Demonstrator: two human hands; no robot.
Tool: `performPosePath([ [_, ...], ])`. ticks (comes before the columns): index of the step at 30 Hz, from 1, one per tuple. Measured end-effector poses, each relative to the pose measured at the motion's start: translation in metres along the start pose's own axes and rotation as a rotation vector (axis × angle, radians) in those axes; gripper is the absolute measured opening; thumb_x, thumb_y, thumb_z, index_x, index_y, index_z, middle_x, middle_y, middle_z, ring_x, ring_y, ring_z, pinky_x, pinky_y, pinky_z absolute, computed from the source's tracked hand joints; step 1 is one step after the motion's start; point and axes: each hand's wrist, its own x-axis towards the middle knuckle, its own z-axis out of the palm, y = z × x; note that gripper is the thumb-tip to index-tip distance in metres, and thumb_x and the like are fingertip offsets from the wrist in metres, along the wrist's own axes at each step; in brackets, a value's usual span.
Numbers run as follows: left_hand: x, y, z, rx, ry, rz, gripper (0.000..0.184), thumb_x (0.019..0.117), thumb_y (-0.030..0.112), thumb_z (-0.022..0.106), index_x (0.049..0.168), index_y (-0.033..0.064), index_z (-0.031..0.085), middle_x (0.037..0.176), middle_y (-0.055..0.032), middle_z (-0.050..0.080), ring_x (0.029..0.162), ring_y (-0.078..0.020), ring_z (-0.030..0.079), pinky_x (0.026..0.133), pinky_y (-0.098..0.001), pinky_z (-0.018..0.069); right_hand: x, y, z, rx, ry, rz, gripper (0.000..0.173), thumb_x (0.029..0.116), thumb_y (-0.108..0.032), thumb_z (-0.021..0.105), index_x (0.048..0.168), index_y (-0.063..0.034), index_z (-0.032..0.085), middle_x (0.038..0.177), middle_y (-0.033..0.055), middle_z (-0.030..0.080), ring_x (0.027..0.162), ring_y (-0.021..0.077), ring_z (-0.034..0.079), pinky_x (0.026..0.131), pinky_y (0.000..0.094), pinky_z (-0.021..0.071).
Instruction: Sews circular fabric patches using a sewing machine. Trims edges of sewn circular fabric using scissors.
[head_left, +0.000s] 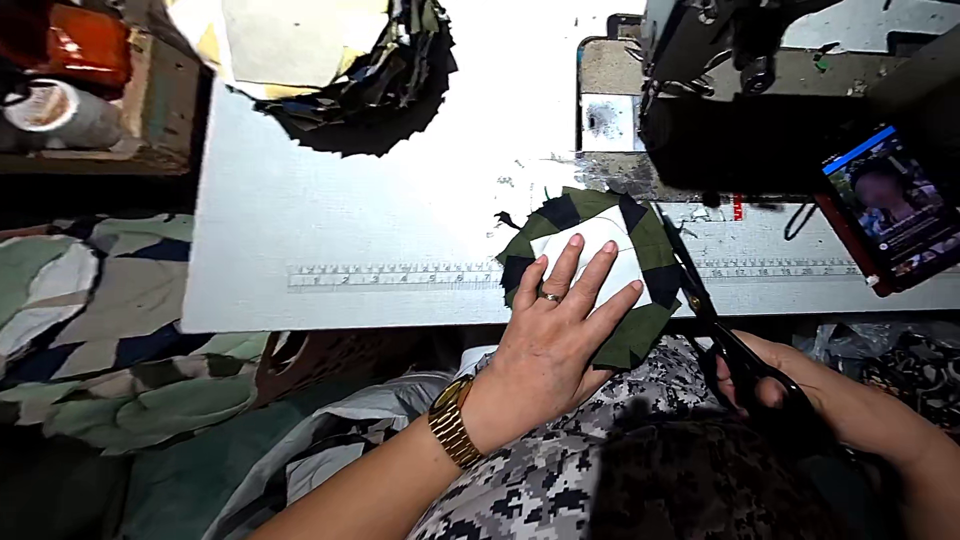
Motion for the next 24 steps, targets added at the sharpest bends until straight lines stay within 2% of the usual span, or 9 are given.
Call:
performPosePath([
  [7,-0.002,-0.005,-0.001,-0.001,0.014,0.007,0.056,0.0962,0.045,0.051,0.149,0.0262,0.055,0.166,-0.0153,0.033,0.156,-0.0412,0.021,0.118,-0.0692,0.0166,-0.002,0.001,0.003,0.012,0.085,-0.031,0.057,0.087,-0.074,0.06,0.096,-0.0173,0.058,0.072,-0.0084,0.057,0.061,0.001,0.057,0.053,0.0174,0.0484],
  [10,-0.002,-0.01,-0.004,0.002,0.018,0.003,0.056,0.0906,0.032,0.057,0.147,0.0258,0.057,0.165,-0.016,0.035,0.155,-0.0423,0.021,0.115,-0.0755,0.0136,-0.003,0.0,0.006,0.02,0.111,-0.028,0.048,0.0905,-0.066,0.063,0.094,-0.0178,0.058,0.071,-0.009,0.056,0.059,-0.0002,0.055,0.052,0.0159,0.0469],
  [13,-0.003,-0.012,-0.01,0.041,0.047,-0.001,0.059,0.0849,0.021,0.067,0.143,0.0237,0.06,0.164,-0.015,0.037,0.155,-0.0415,0.023,0.114,-0.0782,0.0109,-0.002,0.003,0.007,-0.072,0.143,-0.102,0.045,0.0951,-0.062,0.059,0.095,-0.0173,0.06,0.074,-0.01,0.057,0.064,-0.0024,0.056,0.056,0.014,0.0467],
  [15,-0.004,-0.012,-0.012,0.071,0.062,0.009,0.054,0.0867,0.015,0.067,0.14,0.0223,0.063,0.161,-0.0142,0.042,0.153,-0.0402,0.03,0.116,-0.075,0.0156,-0.001,0.007,0.009,-0.152,0.176,-0.158,0.045,0.0973,-0.062,0.055,0.093,-0.0177,0.059,0.074,-0.0107,0.055,0.064,-0.0038,0.054,0.056,0.0132,0.0455],
  [18,-0.004,-0.012,-0.012,0.069,0.064,0.04,0.049,0.0898,0.008,0.062,0.138,0.0196,0.065,0.155,-0.016,0.05,0.147,-0.0415,0.04,0.116,-0.0681,0.0266,-0.001,0.008,0.01,-0.162,0.21,-0.167,0.04,0.0981,-0.058,0.058,0.09,-0.0181,0.06,0.071,-0.0102,0.056,0.061,-0.0035,0.054,0.052,0.013,0.0446],
  [24,-0.006,-0.011,-0.012,0.057,0.048,0.014,0.054,0.0871,0.006,0.062,0.139,0.0193,0.064,0.156,-0.0169,0.048,0.148,-0.0408,0.038,0.117,-0.0683,0.0275,-0.003,0.008,0.012,-0.12,0.209,-0.145,0.036,0.0988,-0.054,0.059,0.09,-0.0185,0.06,0.068,-0.0089,0.057,0.056,-0.0015,0.055,0.049,0.0147,0.0458],
])
